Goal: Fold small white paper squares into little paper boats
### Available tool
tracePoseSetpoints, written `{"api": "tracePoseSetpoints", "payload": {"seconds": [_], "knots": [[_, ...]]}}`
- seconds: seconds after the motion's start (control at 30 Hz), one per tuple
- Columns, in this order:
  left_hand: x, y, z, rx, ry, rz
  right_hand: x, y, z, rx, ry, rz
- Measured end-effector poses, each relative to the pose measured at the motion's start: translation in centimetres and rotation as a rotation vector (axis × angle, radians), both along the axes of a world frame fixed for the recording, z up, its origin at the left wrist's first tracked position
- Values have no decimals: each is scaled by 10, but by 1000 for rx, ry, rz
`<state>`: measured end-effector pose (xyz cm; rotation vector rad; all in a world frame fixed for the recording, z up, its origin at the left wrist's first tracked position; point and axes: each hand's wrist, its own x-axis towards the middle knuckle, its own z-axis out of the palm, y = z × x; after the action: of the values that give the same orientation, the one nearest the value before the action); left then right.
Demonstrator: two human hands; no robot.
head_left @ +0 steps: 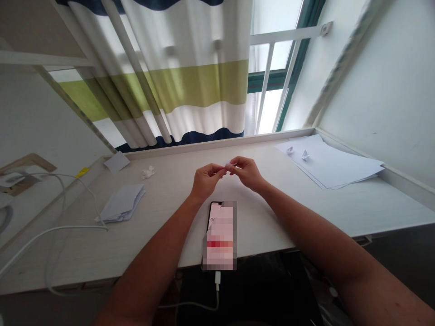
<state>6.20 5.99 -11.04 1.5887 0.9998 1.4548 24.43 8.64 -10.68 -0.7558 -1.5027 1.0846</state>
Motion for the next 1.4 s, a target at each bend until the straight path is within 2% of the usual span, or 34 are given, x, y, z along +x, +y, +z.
{"api": "tracePoseSetpoints", "payload": {"seconds": [0.23, 0.8, 1.17, 1.4], "knots": [[1, 2, 1, -49, -141, 20, -4, 0, -1, -19, 73, -15], [4, -6, 6, -122, -17, 26, -4, 0, -2, -51, 95, -104], [5, -6, 8, -228, -119, -50, -5, 2, -7, 5, 51, -123], [2, -6, 8, -304, -54, -170, -1, 2, -2, 46, 18, -82]]}}
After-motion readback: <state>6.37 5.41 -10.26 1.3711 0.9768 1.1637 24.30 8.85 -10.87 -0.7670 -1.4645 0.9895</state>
